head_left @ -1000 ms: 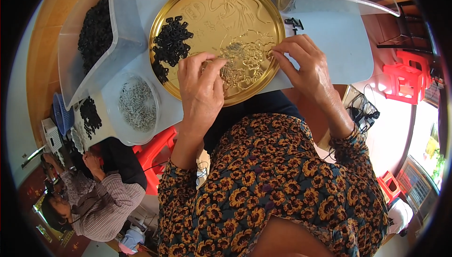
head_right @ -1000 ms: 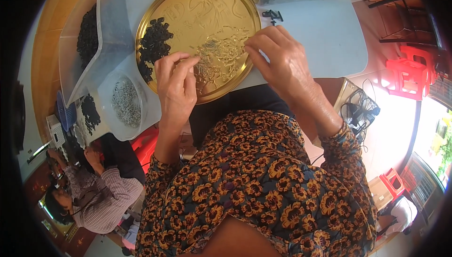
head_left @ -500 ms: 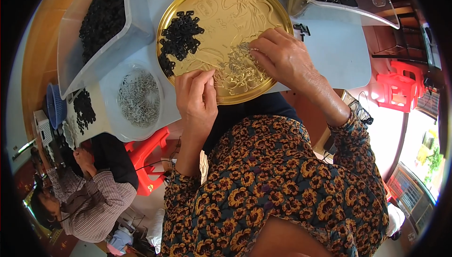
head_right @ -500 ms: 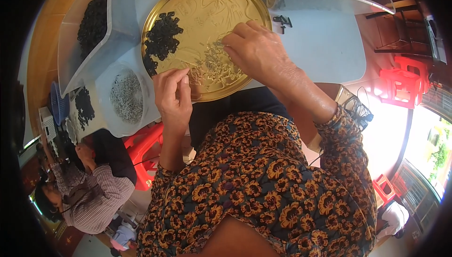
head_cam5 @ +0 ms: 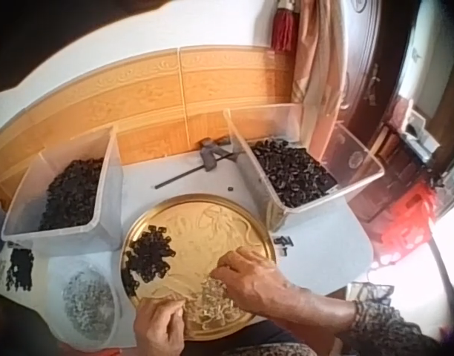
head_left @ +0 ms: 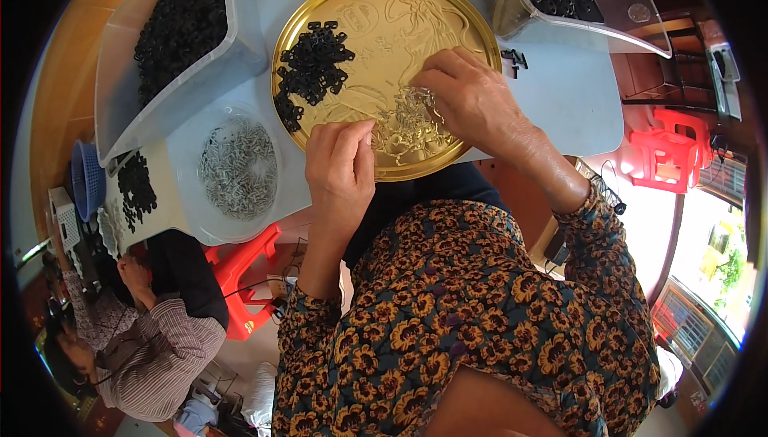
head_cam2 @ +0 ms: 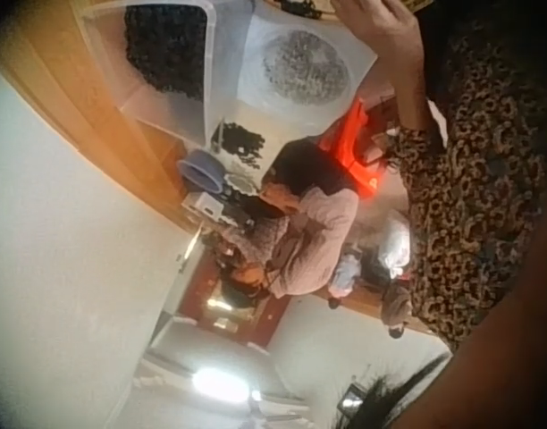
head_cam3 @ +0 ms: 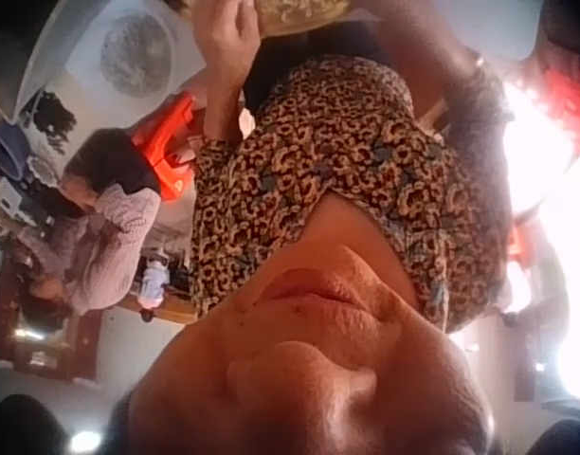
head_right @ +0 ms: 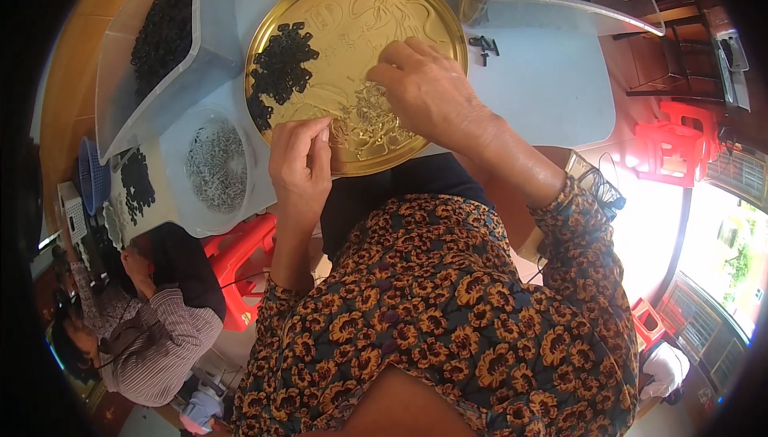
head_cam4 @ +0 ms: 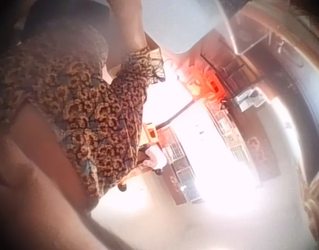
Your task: The person assembles plastic cord lock toggles by inserting small springs into the plastic pieces by hand, and sorts loose components on a round tray.
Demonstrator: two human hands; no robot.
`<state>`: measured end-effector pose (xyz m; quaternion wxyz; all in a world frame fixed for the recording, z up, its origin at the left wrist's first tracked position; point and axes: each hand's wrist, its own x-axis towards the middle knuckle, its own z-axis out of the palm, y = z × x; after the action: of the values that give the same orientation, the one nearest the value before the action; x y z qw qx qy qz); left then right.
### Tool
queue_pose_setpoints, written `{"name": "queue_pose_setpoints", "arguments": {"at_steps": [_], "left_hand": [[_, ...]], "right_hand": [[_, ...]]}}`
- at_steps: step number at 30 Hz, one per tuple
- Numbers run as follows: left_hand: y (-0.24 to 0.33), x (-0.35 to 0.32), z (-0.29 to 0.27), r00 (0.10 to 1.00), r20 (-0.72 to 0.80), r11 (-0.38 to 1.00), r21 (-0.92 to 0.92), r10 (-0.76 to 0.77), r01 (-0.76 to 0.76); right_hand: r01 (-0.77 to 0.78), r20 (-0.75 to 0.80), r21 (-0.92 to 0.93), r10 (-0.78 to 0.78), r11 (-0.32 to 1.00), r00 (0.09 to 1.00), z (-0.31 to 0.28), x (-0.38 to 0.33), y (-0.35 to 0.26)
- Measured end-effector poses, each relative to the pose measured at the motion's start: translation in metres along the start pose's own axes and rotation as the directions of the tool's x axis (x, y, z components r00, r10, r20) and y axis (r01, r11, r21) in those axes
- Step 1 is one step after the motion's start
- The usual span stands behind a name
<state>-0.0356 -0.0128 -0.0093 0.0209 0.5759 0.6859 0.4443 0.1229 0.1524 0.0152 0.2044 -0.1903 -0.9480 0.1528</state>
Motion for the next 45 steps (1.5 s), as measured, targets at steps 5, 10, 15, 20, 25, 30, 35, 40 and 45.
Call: {"name": "queue_pose_setpoints", "arguments": {"at_steps": [5, 10, 15, 20, 25, 30, 35, 40, 45], "left_hand": [[0.001, -0.001, -0.005, 0.999, 0.043, 0.999, 0.048, -0.004, 0.002], [-0.001, -0.004, -0.007, 0.997, 0.075, 0.997, 0.076, -0.007, 0.001], [-0.004, 0.001, -0.004, 0.995, 0.100, 0.995, 0.101, -0.007, -0.004], [-0.005, 0.010, -0.001, 0.993, 0.117, 0.991, 0.131, 0.010, -0.026], [-0.006, 0.017, 0.006, 0.993, 0.112, 0.988, 0.144, 0.032, -0.048], [0.002, 0.021, 0.008, 0.984, 0.169, 0.997, 0.044, 0.053, -0.062], [0.006, 0.031, 0.010, 0.987, 0.144, 0.998, -0.007, 0.070, -0.070], [-0.003, 0.039, 0.024, 0.991, 0.103, 0.987, 0.124, 0.087, -0.099], [0.003, 0.040, 0.030, 0.985, 0.130, 0.984, 0.119, 0.116, -0.132]], "right_hand": [[0.088, 0.000, 0.027, -0.088, 0.996, 0.996, 0.020, 0.017, -0.004], [0.132, 0.060, -0.041, -0.129, 0.990, 0.990, 0.024, 0.023, -0.002], [0.140, 0.075, -0.017, -0.138, 0.990, 0.988, 0.016, 0.012, -0.002], [0.159, 0.103, 0.017, -0.160, 0.987, 0.982, 0.005, 0.000, -0.005], [0.083, -0.041, 0.055, -0.081, 0.995, 0.996, -0.011, -0.012, 0.001], [-0.054, -0.083, 0.005, 0.054, 0.999, 0.995, -0.029, -0.028, 0.011], [-0.086, -0.112, -0.006, 0.085, 0.996, 0.990, -0.031, -0.038, 0.021], [-0.010, -0.101, 0.002, 0.010, 1.000, 0.995, -0.016, -0.026, 0.007], [-0.009, -0.112, -0.020, 0.007, 1.000, 0.994, 0.001, -0.010, -0.003]]}}
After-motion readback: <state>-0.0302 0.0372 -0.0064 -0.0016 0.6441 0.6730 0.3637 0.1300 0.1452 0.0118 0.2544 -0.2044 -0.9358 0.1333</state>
